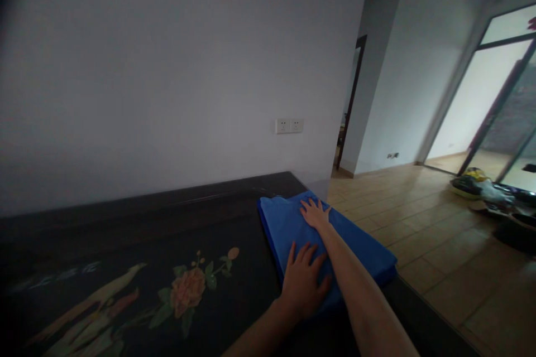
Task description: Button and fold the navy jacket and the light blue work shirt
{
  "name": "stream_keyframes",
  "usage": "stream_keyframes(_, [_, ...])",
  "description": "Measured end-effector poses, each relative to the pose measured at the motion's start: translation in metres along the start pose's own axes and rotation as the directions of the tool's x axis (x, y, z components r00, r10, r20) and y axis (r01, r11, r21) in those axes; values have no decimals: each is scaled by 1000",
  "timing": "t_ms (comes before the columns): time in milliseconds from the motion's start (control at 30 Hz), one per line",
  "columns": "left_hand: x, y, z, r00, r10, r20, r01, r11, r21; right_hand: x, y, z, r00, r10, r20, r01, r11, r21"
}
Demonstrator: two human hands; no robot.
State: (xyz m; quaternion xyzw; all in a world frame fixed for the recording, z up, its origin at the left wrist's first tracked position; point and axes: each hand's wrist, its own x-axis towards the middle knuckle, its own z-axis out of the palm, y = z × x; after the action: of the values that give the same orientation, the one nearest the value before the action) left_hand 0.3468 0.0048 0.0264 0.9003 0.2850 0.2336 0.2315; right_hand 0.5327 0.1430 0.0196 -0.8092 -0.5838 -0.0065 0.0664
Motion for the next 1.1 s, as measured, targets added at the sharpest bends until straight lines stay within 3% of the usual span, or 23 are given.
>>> stream_keyframes(133, [-13,2,-33,985,-31,-169,-7,976,-218,-10,-12,-34,983,-25,-181,54,986,155])
stream_keyframes(233, [-40,-5,-80,959,-47,-280,-49,944,-327,-34,-31,-69,914,-106,-391,256,900,353])
stream_keyframes(333, [-87,-23,-126,929,-156,-335,8,915,-404,-86,-67,-97,850,-176,-496,459,709,535])
stream_keyframes(433, [-148,-44,-153,886,-343,-312,130,830,-543,-163,-116,-103,859,-258,-442,510,503,698])
stream_keyframes(500, [-192,-54,-158,839,-478,-260,197,712,-674,-215,-151,-95,866,-337,-370,487,393,780])
stream_keyframes(600, [-254,-60,-151,731,-671,-121,266,443,-856,-282,-196,-71,863,-457,-216,360,256,897])
stream_keyframes(700, [-301,-56,-140,658,-751,-60,214,263,-941,-326,-225,-48,836,-544,-74,206,185,961])
stream_keyframes(767, [-320,-50,-135,640,-763,-92,160,250,-955,-346,-235,-37,822,-569,-7,133,180,975])
stream_keyframes(867, [-331,-40,-133,639,-758,-134,166,305,-938,-367,-239,-25,811,-582,51,90,212,973])
stream_keyframes(1033, [-321,-34,-132,712,-692,-118,290,442,-849,-390,-233,-12,788,-615,14,199,275,941])
stream_keyframes(1100, [-316,-35,-130,715,-691,-107,325,464,-824,-393,-231,-10,792,-610,14,196,276,941])
